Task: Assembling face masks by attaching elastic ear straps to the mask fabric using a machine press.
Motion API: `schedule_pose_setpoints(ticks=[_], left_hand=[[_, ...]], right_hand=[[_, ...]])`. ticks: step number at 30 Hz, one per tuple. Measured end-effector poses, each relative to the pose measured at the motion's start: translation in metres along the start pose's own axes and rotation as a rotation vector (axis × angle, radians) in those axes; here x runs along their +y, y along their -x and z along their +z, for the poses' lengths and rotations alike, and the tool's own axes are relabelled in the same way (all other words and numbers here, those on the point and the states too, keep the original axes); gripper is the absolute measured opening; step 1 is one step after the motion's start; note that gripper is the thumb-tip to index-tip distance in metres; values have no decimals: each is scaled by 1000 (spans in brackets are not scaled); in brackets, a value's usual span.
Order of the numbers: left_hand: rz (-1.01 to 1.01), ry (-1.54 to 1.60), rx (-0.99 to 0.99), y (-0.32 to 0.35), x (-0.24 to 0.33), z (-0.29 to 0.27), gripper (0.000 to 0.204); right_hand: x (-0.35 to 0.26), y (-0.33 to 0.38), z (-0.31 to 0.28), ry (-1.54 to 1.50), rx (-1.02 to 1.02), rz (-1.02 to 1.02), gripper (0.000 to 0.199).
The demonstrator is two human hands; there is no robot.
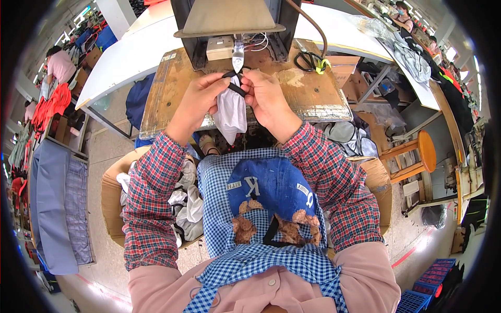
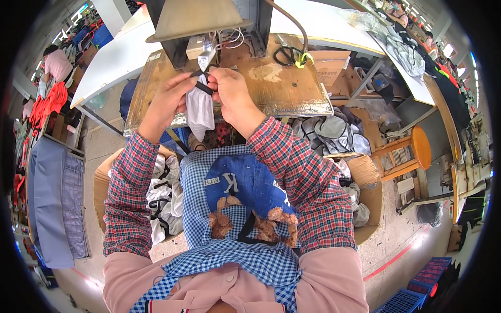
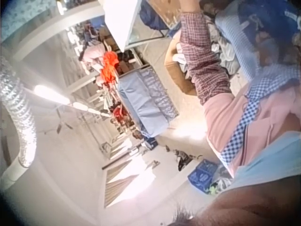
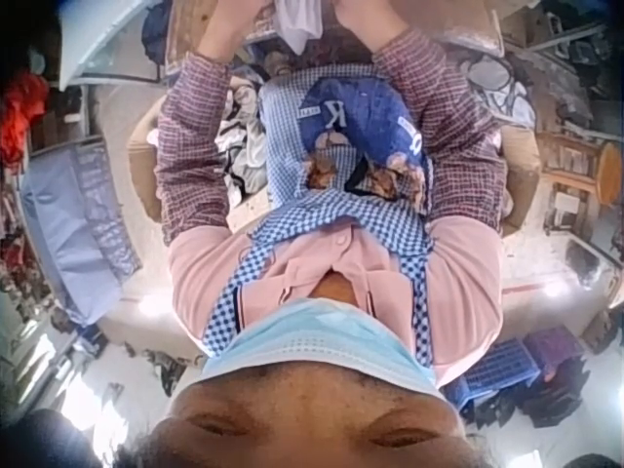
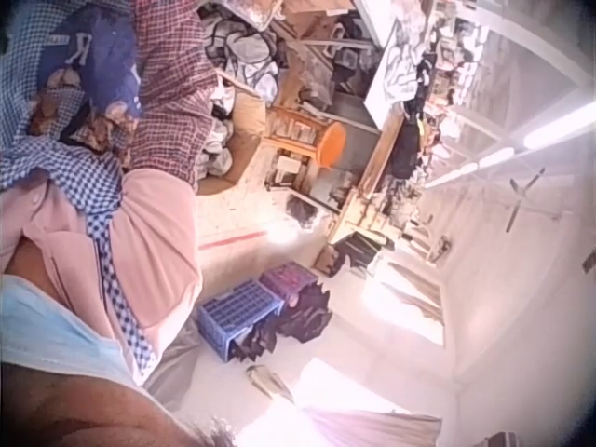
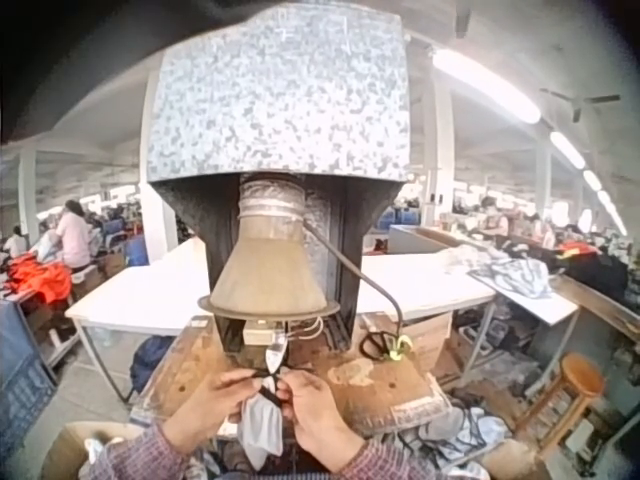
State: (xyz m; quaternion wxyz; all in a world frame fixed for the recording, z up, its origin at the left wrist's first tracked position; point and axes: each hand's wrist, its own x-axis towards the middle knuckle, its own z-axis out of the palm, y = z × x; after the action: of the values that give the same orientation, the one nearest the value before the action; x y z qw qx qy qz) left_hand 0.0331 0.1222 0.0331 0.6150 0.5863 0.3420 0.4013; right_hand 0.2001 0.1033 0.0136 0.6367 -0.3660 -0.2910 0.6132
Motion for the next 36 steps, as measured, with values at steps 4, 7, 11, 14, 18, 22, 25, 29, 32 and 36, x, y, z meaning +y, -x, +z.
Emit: schedule_pose_setpoints(ticks=[4,7,11,14,18,22,25,29,32,36], left_hand=[[6,1,-7,1,0,-1,23],[1,-13,-7,0,0,-2,23],[-7,-2,-11,0,0,-2,24],[-3,-13,-5,1,1,-3,24],[-18,-24,4,0,3,-3,24],[-18,-77,-46,6,1,-12,21],[-81,-65,-20,21,5,-16,24],[-123,-109,45,38,13,-11,28],[-131,-217,-80,45,14,-7,30],[-103,-315,-222,63,11,16,24]], right_hand=[[0,0,1,2,2,4,16],[-1,0,1,3,5,6,16],[-2,1,1,-6,17,10,16],[-3,3,4,5,14,10,16],[-7,3,1,-22,9,10,16],[-6,13,-3,-3,-25,21,18],[-8,39,-19,101,-192,80,21],[-30,77,-35,508,-346,132,30],[-25,82,-44,767,-326,-176,40],[-17,109,-31,823,-448,-258,54]])
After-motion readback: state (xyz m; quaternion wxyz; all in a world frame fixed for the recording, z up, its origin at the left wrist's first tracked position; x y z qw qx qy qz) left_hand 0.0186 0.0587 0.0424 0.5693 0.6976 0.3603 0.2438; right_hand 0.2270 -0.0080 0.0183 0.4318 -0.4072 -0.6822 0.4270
